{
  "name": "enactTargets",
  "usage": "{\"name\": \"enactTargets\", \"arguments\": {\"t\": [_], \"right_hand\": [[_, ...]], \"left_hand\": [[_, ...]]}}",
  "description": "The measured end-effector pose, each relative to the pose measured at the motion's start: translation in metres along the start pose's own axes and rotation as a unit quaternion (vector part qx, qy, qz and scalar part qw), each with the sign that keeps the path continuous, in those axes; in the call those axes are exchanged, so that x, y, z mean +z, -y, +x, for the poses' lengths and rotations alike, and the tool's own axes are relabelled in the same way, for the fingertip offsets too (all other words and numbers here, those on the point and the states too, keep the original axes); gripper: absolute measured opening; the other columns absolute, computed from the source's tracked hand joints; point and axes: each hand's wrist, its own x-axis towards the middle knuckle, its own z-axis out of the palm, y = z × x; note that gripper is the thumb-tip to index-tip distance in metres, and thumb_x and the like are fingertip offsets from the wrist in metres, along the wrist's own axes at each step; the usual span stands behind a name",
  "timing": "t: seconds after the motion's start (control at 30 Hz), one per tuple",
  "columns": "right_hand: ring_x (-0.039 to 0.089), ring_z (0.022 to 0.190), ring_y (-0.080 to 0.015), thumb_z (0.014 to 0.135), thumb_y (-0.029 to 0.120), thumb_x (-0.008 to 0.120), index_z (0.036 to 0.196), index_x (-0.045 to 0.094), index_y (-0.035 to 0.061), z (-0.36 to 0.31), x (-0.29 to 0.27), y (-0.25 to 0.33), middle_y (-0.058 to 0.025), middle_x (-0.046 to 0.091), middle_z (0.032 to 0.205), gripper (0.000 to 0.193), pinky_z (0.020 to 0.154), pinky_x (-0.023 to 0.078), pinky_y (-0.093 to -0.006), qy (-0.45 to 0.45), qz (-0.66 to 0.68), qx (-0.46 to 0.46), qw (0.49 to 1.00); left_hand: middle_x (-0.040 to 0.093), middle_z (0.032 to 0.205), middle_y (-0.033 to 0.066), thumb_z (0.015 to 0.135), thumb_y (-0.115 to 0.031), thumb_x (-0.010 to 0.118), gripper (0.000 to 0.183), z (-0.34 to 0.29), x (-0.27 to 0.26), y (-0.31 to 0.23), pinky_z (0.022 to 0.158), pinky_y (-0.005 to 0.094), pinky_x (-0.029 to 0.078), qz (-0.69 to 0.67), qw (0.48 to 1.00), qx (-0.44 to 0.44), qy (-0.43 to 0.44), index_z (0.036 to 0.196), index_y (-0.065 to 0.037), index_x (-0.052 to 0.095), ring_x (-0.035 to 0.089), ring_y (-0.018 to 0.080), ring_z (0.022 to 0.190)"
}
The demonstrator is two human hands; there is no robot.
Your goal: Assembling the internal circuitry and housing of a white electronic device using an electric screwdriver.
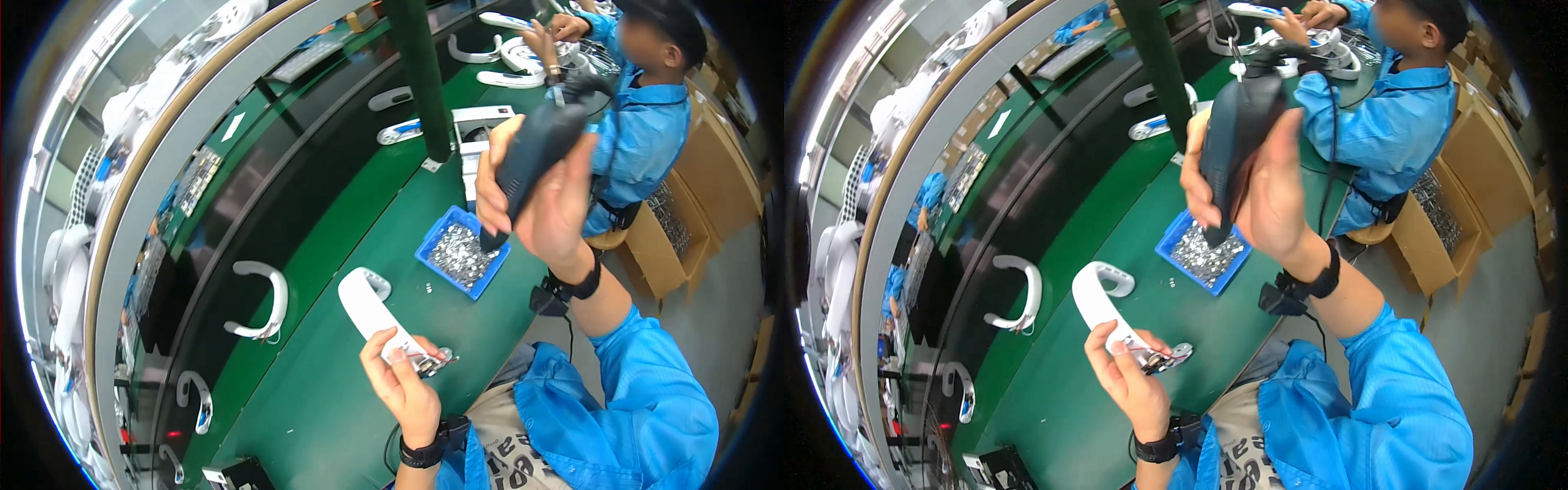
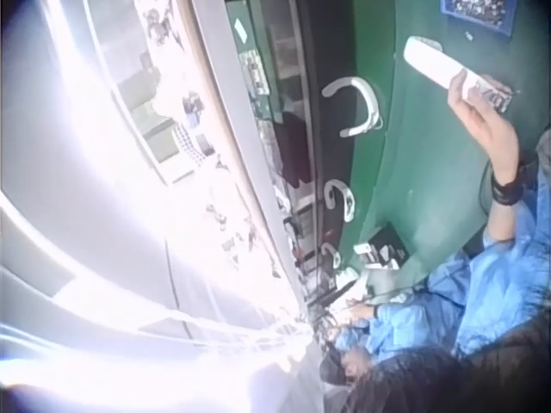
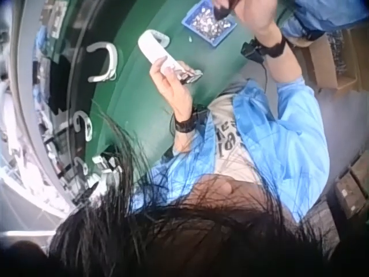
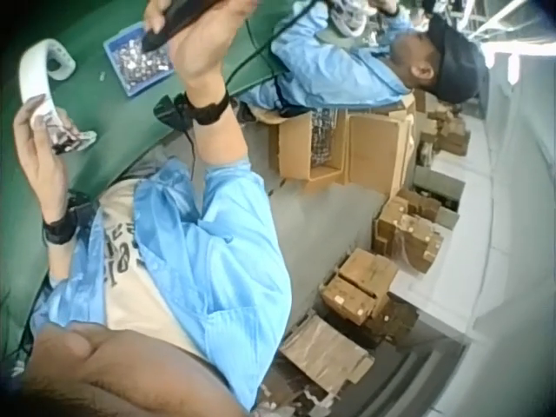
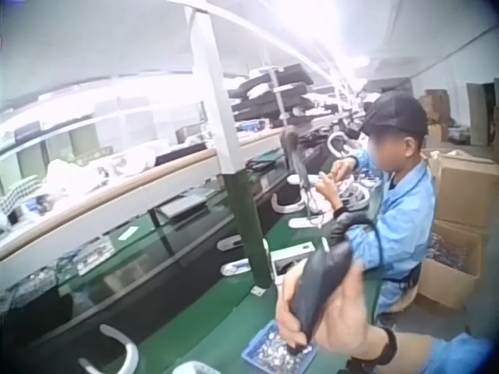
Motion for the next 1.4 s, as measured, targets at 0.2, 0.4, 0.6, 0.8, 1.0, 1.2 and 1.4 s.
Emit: {"name": "enactTargets", "arguments": {"t": [0.2, 0.4, 0.6, 0.8, 1.0, 1.2, 1.4], "right_hand": [[0.058, 0.054, -0.0175, 0.07, 0.107, 0.034, 0.101, 0.056, -0.0077, 0.002, 0.103, -0.001, -0.0108, 0.061, 0.068, 0.121, 0.048, 0.048, -0.0297, 0.072, 0.086, 0.114, 0.987], [0.053, 0.06, -0.0141, 0.067, 0.109, 0.035, 0.084, 0.056, -0.0053, -0.002, 0.122, -0.01, -0.0077, 0.057, 0.07, 0.117, 0.05, 0.044, -0.0268, 0.125, 0.042, 0.226, 0.965], [0.052, 0.061, -0.013, 0.069, 0.107, 0.04, 0.084, 0.054, -0.0032, -0.003, 0.123, -0.014, -0.0068, 0.056, 0.07, 0.112, 0.049, 0.042, -0.0259, 0.141, 0.039, 0.211, 0.966], [0.056, 0.066, -0.0133, 0.079, 0.099, 0.017, 0.117, 0.057, 0.0002, -0.008, 0.117, -0.02, -0.0078, 0.063, 0.086, 0.113, 0.053, 0.045, -0.0263, 0.184, -0.011, 0.154, 0.971], [0.051, 0.062, -0.0116, 0.084, 0.096, 0.026, 0.099, 0.056, 0.0004, -0.006, 0.116, -0.027, -0.0056, 0.058, 0.077, 0.102, 0.052, 0.041, -0.0267, 0.213, -0.001, 0.156, 0.965], [0.044, 0.058, -0.0084, 0.086, 0.096, 0.036, 0.081, 0.049, 0.0046, -0.01, 0.123, -0.038, 0.0005, 0.046, 0.066, 0.093, 0.05, 0.036, -0.0265, 0.215, -0.014, 0.158, 0.964], [0.047, 0.058, -0.0079, 0.089, 0.093, 0.036, 0.082, 0.053, 0.0047, -0.014, 0.128, -0.032, 0.0003, 0.05, 0.068, 0.09, 0.051, 0.039, -0.0248, 0.14, -0.048, 0.105, 0.983]], "left_hand": [[0.064, 0.087, 0.0131, 0.114, -0.019, 0.043, 0.024, -0.001, -0.004, -0.003, 0.071, 0.0341, 0.056, -0.014, 1.0, 0.001, -0.008, 0.132, -0.004, 0.045, 0.064, 0.0186, 0.074], [0.066, 0.097, 0.0134, 0.114, -0.02, 0.046, 0.027, -0.002, 0.001, -0.005, 0.079, 0.0323, 0.057, 0.022, 0.999, 0.028, -0.028, 0.131, 0.001, 0.045, 0.068, 0.0186, 0.081], [0.066, 0.093, 0.0124, 0.114, -0.022, 0.047, 0.024, -0.002, 0.003, -0.005, 0.078, 0.0317, 0.056, 0.009, 0.999, 0.049, -0.023, 0.125, 0.0, 0.046, 0.068, 0.0183, 0.079], [0.064, 0.091, 0.0114, 0.115, -0.02, 0.044, 0.021, -0.004, 0.009, -0.009, 0.076, 0.0315, 0.056, 0.007, 0.999, 0.042, -0.033, 0.123, 0.0, 0.046, 0.066, 0.0175, 0.078], [0.057, 0.139, 0.0111, 0.111, -0.016, 0.05, 0.039, -0.008, 0.004, 0.0, 0.11, 0.0336, 0.041, -0.035, 0.998, 0.024, -0.042, 0.145, 0.003, 0.045, 0.055, 0.0176, 0.125], [0.061, 0.106, 0.0028, 0.105, -0.005, 0.054, 0.015, -0.008, 0.004, 0.004, 0.085, 0.0262, 0.049, -0.013, 0.996, 0.018, -0.084, 0.12, -0.002, 0.054, 0.058, 0.0108, 0.093], [0.061, 0.102, 0.0033, 0.107, -0.005, 0.052, 0.009, -0.014, 0.008, 0.006, 0.084, 0.0264, 0.046, 0.047, 0.994, 0.009, -0.098, 0.114, 0.0, 0.055, 0.055, 0.0093, 0.091]]}}
